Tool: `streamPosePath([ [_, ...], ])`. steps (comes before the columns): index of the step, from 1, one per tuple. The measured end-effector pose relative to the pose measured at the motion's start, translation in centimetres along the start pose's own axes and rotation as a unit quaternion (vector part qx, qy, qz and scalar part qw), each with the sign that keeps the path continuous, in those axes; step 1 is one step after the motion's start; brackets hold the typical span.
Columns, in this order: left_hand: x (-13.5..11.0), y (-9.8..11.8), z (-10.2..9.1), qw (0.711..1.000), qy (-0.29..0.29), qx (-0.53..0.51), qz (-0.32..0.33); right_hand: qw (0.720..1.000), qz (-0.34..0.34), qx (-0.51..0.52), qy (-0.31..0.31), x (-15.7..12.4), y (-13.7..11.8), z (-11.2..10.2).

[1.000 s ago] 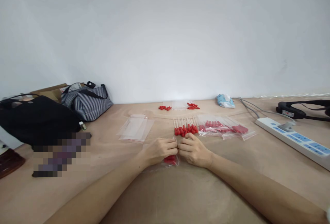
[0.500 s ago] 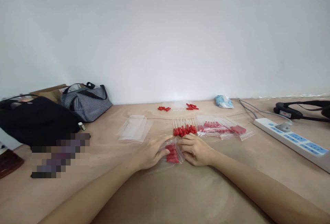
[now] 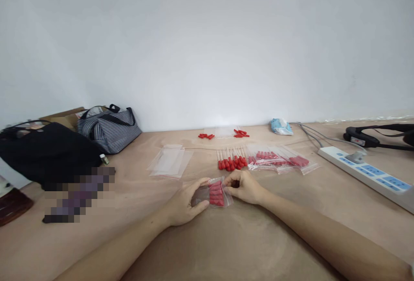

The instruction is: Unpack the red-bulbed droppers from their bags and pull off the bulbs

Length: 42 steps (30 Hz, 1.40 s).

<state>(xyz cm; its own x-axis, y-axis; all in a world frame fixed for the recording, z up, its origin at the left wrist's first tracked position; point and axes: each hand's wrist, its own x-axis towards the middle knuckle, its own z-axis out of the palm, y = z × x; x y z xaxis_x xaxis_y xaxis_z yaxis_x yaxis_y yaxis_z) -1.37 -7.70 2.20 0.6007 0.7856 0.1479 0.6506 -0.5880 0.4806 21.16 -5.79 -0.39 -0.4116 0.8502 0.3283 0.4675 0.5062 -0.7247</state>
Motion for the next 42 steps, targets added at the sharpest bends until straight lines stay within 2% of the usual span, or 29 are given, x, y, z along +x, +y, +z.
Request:
streamPosePath([
  [7,0.0,0.2,0.0,1.000,0.022,-0.004,-0.008,0.999,-0.005,0.049,-0.012,-0.1,-0.1,0.0],
  [14,0.1,0.2,0.0,0.999,0.037,-0.006,-0.022,0.993,-0.017,0.083,-0.085,-0.1,-0.2,-0.2],
  [19,0.2,0.1,0.1,0.999,0.039,-0.024,-0.012,0.996,-0.063,0.049,-0.043,0.3,-0.9,-0.2],
  [22,0.3,0.0,0.1,0.999,0.032,-0.035,-0.004,0.993,-0.099,0.035,-0.053,0.4,-1.5,0.0],
  [28,0.3,0.0,0.1,0.999,0.034,-0.024,0.000,0.990,-0.123,-0.047,-0.051,0.4,-2.1,0.3],
  [33,0.2,0.1,0.0,0.999,0.034,-0.015,-0.003,0.992,-0.101,-0.068,-0.039,0.3,-1.9,0.0],
  [37,0.3,0.1,0.0,0.999,0.033,-0.024,0.001,0.988,-0.110,-0.100,-0.040,0.4,-1.5,0.1],
  [42,0.2,0.0,0.1,0.999,0.035,-0.014,0.000,0.994,-0.099,-0.034,0.007,0.5,-1.4,1.0],
])
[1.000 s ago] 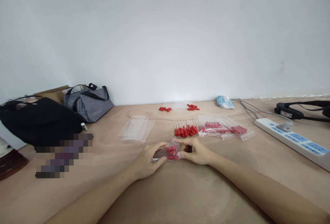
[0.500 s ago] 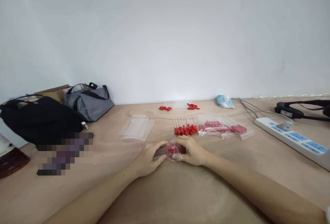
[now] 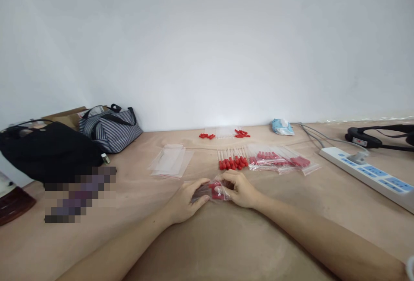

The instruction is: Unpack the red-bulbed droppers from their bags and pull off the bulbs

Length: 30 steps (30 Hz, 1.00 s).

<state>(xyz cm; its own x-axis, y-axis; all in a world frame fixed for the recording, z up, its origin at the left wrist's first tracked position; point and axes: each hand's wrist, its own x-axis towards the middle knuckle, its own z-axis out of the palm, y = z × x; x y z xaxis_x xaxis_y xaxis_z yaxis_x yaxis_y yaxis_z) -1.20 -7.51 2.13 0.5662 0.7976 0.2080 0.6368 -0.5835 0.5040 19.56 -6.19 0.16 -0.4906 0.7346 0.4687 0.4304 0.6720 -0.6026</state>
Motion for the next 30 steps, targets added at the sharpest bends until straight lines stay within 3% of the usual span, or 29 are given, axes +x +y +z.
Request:
streamPosePath([
  [5,-0.1,-0.1,0.1,1.000,-0.004,-0.009,0.003,0.998,0.056,0.033,0.012,-0.5,0.0,-0.5],
  [11,0.0,0.0,0.0,1.000,-0.006,-0.015,-0.007,0.998,0.002,-0.005,-0.066,-0.5,-0.2,-1.2],
  [19,0.0,0.0,-0.1,1.000,-0.015,0.006,-0.004,0.999,0.047,-0.002,-0.014,-0.2,-0.6,-1.3],
  [25,-0.1,0.1,-0.2,1.000,-0.016,0.006,-0.015,0.999,0.005,0.015,-0.052,-0.3,-0.2,-1.8],
  [30,0.0,0.0,-0.3,1.000,-0.018,0.009,-0.008,0.996,0.018,0.058,-0.061,-0.2,0.1,-1.6],
])
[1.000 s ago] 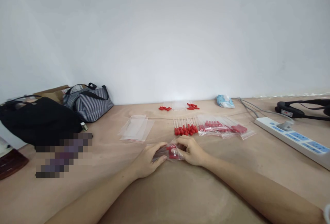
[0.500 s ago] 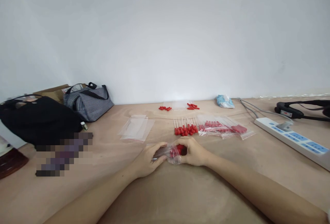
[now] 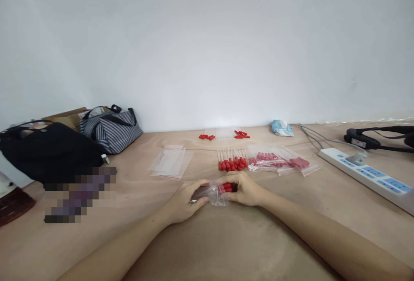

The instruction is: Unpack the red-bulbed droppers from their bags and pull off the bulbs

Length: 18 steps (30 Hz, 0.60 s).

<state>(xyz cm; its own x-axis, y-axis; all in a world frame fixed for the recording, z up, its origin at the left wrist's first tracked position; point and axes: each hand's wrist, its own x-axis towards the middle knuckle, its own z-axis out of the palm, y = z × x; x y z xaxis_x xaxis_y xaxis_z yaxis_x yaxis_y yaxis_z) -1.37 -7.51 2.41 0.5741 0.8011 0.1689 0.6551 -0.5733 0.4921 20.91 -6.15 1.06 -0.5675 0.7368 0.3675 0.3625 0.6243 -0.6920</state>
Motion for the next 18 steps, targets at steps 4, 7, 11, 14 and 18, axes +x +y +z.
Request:
streamPosePath([
  [4,0.1,-0.4,-0.5,1.000,0.000,0.012,-0.005,0.986,0.054,0.160,0.014,0.0,1.1,-0.4],
  [7,0.1,-0.9,-0.8,1.000,-0.004,0.019,-0.006,0.955,0.132,0.266,-0.011,0.0,2.1,-1.4],
  [11,-0.1,-1.4,-1.1,1.000,-0.011,0.019,-0.004,0.937,0.204,0.281,-0.042,-0.1,2.6,-4.5],
  [14,-0.3,-1.7,-1.3,1.000,-0.019,0.020,-0.001,0.933,0.241,0.266,0.011,-0.4,3.0,-7.4],
  [18,0.0,-1.9,-1.7,0.999,-0.019,0.016,0.028,0.919,0.266,0.268,0.109,0.0,3.7,-8.9],
])
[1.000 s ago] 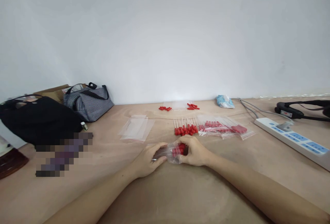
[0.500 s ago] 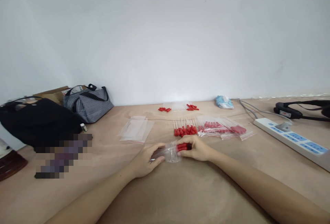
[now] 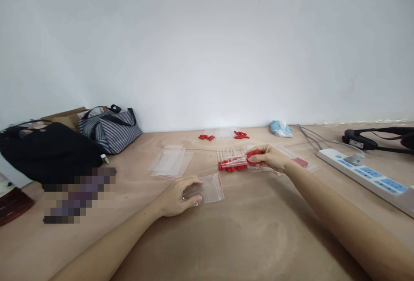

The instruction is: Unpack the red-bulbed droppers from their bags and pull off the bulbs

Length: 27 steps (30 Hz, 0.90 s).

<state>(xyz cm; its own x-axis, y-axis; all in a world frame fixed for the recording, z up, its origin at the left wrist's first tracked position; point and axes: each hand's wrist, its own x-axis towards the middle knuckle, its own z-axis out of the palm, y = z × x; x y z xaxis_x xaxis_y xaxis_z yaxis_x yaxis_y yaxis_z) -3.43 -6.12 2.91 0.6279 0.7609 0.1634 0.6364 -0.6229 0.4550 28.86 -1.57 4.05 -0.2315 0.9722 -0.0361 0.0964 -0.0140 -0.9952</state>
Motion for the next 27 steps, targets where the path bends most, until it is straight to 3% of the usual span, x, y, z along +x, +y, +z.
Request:
streamPosePath([
  [4,1.0,0.2,0.1,0.996,0.050,0.010,0.067,0.988,-0.069,-0.071,0.115,1.8,-0.1,2.5],
  [6,1.4,0.5,0.3,0.994,-0.002,0.016,0.111,0.954,-0.145,-0.210,0.156,2.8,-0.3,4.5],
  [7,1.5,0.8,0.4,0.991,-0.045,0.022,0.126,0.920,-0.182,-0.302,0.170,3.3,-0.4,5.5],
  [9,1.5,1.2,0.6,0.983,-0.123,0.042,0.130,0.896,-0.197,-0.359,0.174,3.9,-0.6,7.3],
  [11,1.4,1.7,0.7,0.979,-0.163,0.057,0.109,0.878,-0.196,-0.403,0.169,4.3,-0.8,8.8],
  [13,1.2,2.1,0.6,0.984,-0.151,0.058,0.073,0.857,-0.192,-0.452,0.157,4.3,-0.7,10.0],
  [18,1.6,1.7,0.0,0.993,0.022,0.061,-0.096,0.804,-0.189,-0.556,0.088,4.1,-0.2,11.8],
  [20,1.7,1.2,-0.4,0.984,0.042,0.056,-0.162,0.786,-0.193,-0.584,0.058,3.9,-0.1,12.2],
  [22,1.6,0.6,-0.8,0.980,0.025,0.020,-0.197,0.772,-0.196,-0.604,0.035,3.7,-0.1,12.6],
  [27,1.0,-0.3,-3.4,0.974,-0.057,-0.118,-0.187,0.749,-0.197,-0.632,0.012,3.2,-0.1,13.2],
])
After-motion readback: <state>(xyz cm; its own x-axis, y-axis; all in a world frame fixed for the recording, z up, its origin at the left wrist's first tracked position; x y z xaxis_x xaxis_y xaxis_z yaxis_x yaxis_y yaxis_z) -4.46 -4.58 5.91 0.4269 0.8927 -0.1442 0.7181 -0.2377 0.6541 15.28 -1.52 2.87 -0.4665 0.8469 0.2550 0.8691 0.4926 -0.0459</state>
